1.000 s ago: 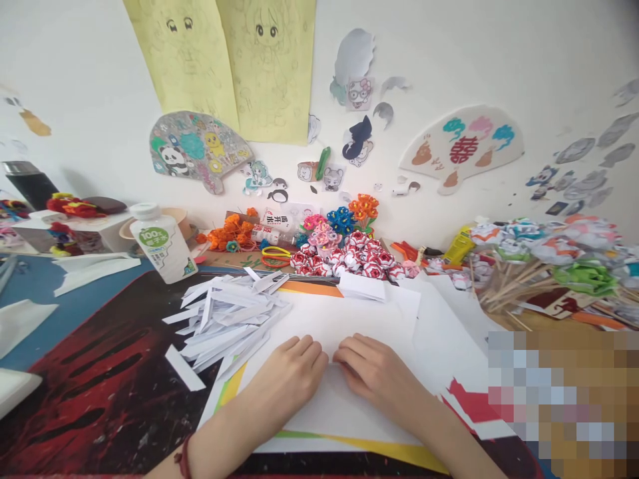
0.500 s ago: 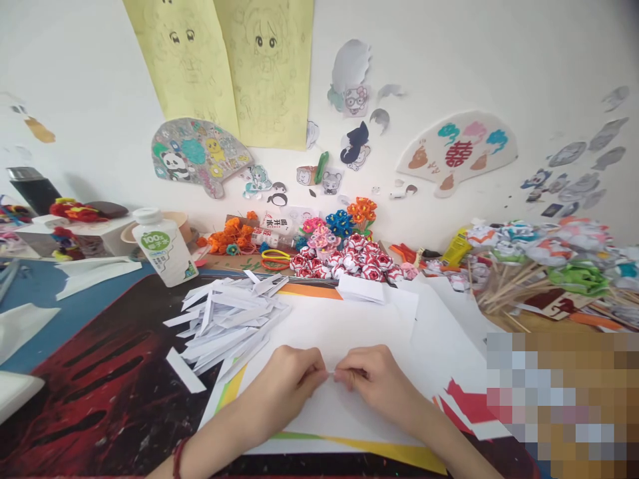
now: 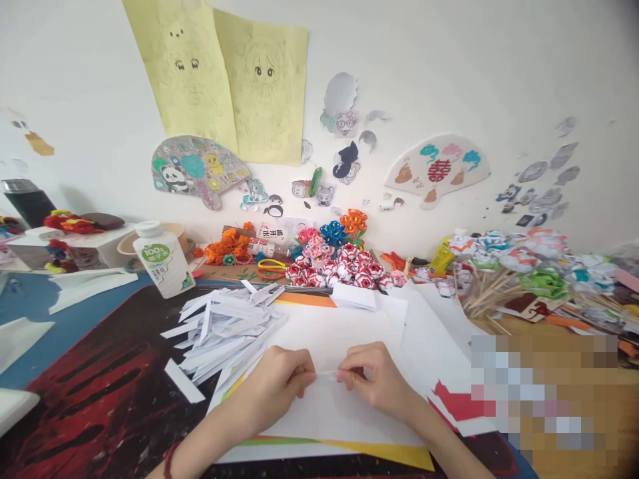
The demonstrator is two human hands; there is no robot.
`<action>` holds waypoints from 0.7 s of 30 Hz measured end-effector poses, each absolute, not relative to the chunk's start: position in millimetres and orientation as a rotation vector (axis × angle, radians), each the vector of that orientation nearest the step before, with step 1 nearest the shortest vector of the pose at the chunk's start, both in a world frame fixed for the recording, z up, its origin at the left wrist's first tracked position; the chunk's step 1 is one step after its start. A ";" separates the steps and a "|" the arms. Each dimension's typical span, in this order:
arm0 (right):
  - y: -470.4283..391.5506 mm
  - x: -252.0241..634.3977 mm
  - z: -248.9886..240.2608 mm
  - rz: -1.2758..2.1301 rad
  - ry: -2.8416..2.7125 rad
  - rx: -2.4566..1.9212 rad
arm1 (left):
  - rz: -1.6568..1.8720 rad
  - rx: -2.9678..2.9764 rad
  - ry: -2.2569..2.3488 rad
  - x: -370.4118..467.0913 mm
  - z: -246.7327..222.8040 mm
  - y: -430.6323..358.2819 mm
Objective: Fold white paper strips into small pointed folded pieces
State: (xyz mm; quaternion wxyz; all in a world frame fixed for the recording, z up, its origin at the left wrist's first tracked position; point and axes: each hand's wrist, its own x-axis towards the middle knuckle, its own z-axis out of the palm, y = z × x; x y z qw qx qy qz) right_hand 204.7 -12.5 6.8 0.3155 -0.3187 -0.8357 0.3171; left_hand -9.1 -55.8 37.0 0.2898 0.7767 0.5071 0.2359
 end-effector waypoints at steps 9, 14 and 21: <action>54.8 204.2 23.3 0.351 -2.031 -1.209 | 0.939 2.407 1.866 -42.1 42.4 -45.1; 95.4 209.1 21.8 0.193 -2.069 -1.285 | 0.753 2.631 2.510 -59.5 44.0 -41.8; 96.2 220.2 3.0 0.174 -2.148 -1.351 | 0.519 2.832 2.481 -47.3 26.9 -44.1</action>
